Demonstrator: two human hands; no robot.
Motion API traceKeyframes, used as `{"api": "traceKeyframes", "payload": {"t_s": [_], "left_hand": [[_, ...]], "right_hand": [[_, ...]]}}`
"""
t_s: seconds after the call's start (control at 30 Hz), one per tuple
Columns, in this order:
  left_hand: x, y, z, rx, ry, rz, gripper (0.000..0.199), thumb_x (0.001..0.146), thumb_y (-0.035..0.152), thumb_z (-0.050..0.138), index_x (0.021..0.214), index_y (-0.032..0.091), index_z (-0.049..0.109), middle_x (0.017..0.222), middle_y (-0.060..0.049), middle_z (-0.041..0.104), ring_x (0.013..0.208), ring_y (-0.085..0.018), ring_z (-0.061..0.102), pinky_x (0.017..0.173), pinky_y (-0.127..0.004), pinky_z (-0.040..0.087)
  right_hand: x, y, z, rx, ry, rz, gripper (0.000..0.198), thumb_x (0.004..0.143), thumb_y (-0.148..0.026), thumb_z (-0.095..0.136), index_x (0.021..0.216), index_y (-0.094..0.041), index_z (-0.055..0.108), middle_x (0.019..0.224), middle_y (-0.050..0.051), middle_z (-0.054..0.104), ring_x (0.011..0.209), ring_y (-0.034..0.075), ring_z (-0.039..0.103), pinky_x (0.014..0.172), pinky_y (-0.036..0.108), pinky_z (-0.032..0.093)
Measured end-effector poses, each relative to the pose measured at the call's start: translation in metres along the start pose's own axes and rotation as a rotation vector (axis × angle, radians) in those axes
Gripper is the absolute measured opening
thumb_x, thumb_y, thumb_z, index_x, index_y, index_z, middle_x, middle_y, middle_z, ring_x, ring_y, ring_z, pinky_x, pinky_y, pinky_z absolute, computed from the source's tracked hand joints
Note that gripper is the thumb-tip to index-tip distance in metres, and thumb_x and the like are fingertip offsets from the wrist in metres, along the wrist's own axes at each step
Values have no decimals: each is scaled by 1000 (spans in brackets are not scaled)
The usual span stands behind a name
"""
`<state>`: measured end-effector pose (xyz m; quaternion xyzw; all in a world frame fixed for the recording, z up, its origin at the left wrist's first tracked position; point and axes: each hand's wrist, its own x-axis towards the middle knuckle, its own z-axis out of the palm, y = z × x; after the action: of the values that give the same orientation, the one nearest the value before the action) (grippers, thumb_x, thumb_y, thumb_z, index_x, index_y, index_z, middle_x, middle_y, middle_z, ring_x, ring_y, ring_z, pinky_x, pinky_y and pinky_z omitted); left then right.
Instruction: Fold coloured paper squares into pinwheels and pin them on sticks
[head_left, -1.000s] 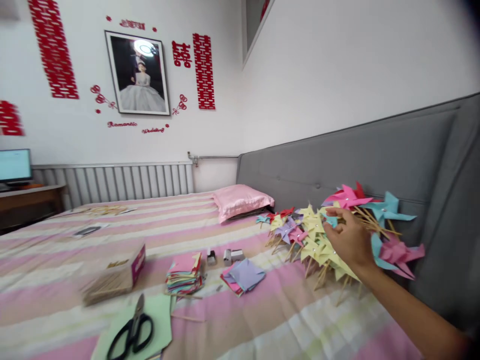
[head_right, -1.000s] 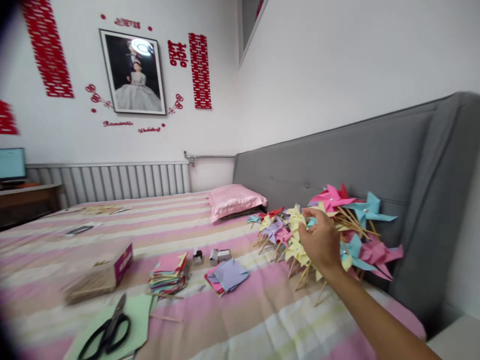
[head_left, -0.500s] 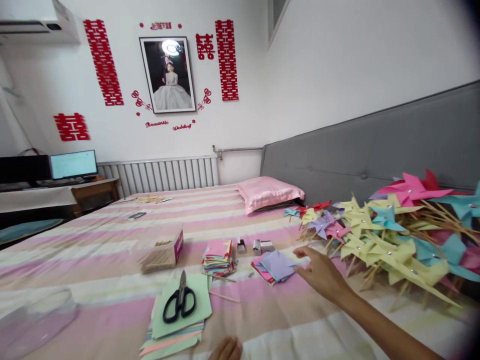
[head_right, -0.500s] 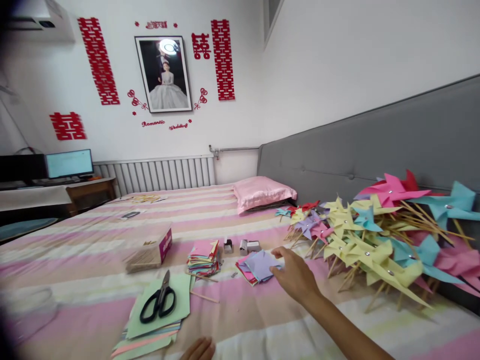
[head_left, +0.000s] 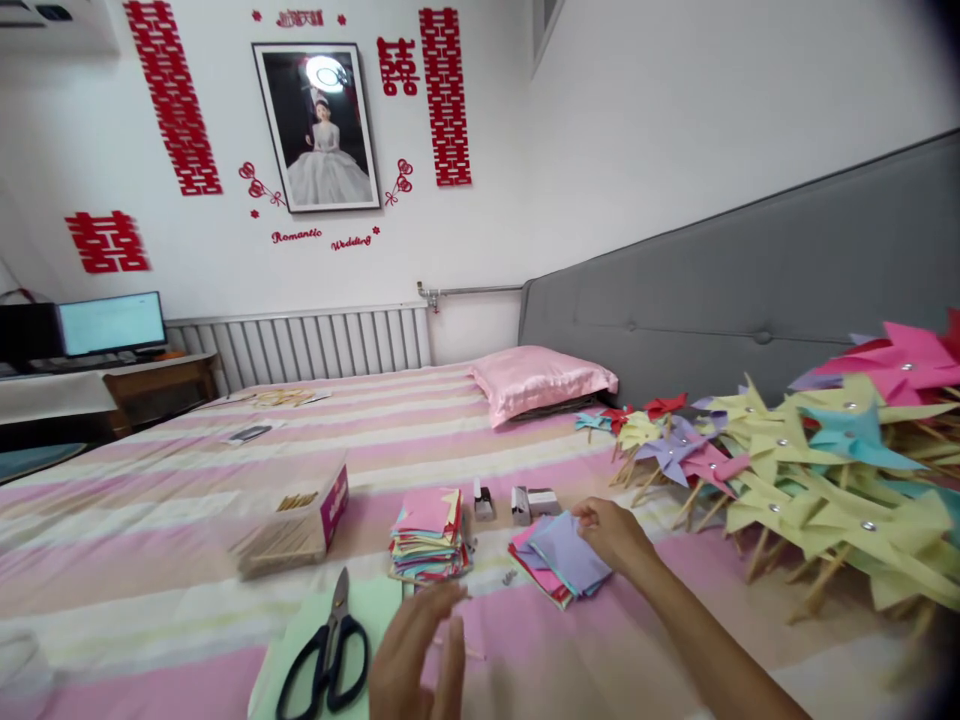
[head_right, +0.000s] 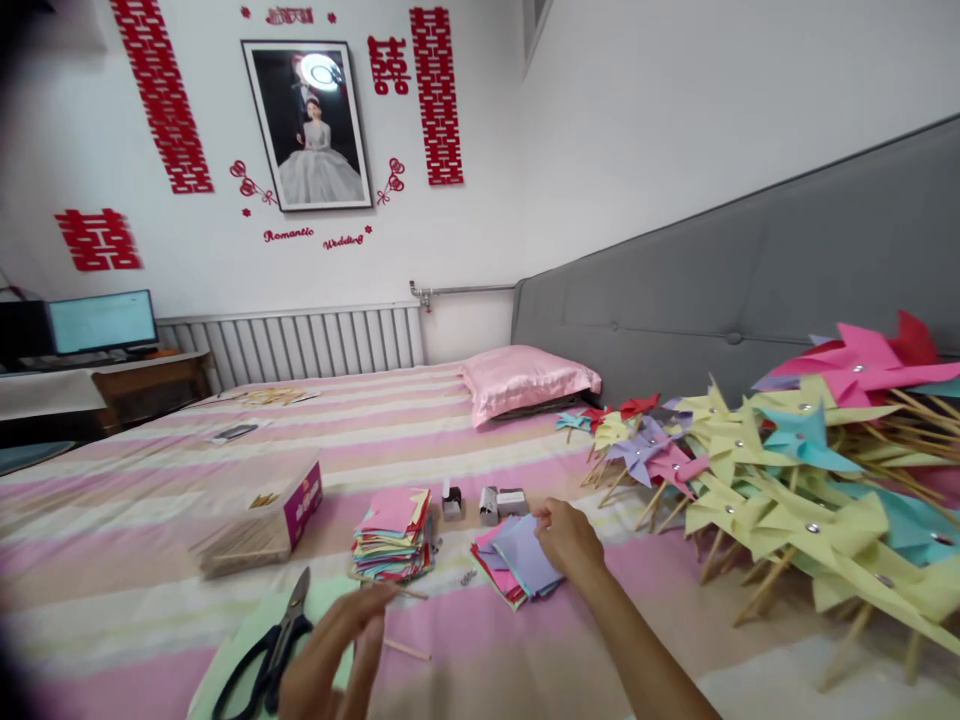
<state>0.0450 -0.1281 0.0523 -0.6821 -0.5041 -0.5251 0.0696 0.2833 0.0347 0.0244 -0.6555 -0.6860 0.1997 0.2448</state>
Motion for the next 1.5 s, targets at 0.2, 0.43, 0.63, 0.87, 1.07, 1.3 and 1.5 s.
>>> {"api": "traceKeyframes", "payload": {"t_s": [0.2,0.43,0.63,0.87,1.07,1.3,1.5], "left_hand": [[82,-6,48,-382,38,-514,37,82,40,45,85,12,67,66,-4,64,62,-15,57,58,-24,45],[53,-51,99,-455,37,-787,42,74,51,50,77,13,68,62,-4,63,55,-15,50,54,-27,40],[53,-51,106,-535,-18,-902,45,68,55,53,73,13,69,62,-5,64,57,-16,51,57,-29,39],[52,-53,108,-589,5,-962,44,65,55,57,72,13,69,62,-5,64,56,-16,48,57,-29,37],[52,-55,108,-584,6,-961,46,64,55,57,71,12,69,57,-5,63,54,-16,48,56,-30,37],[53,-54,106,-585,3,-968,45,64,55,58,71,12,69,51,-2,59,54,-16,47,57,-29,36],[53,-53,106,-572,-13,-971,46,65,56,56,71,13,69,57,-3,60,56,-17,49,58,-31,37]], "right_hand": [[29,3,18,-72,62,47,21,86,-27,51,104,-17,57,109,6,59,95,19,58,82,40,47],[28,33,23,-170,83,134,44,76,-27,55,116,-9,53,116,17,59,108,28,53,88,37,41],[23,36,17,-184,50,141,34,59,-32,65,89,-16,67,95,14,69,90,31,61,66,34,43],[23,34,16,-157,81,123,28,56,-19,62,83,-21,67,85,8,69,84,28,62,61,30,40],[27,38,16,-108,59,74,31,60,-13,52,86,-22,67,81,7,69,79,26,63,63,32,43],[27,28,16,-52,-9,-215,59,61,-14,50,120,-20,50,127,6,49,117,21,43,99,31,32],[22,29,26,-47,-165,-372,72,53,-9,48,124,-20,49,131,5,48,122,20,37,103,32,28]]}}
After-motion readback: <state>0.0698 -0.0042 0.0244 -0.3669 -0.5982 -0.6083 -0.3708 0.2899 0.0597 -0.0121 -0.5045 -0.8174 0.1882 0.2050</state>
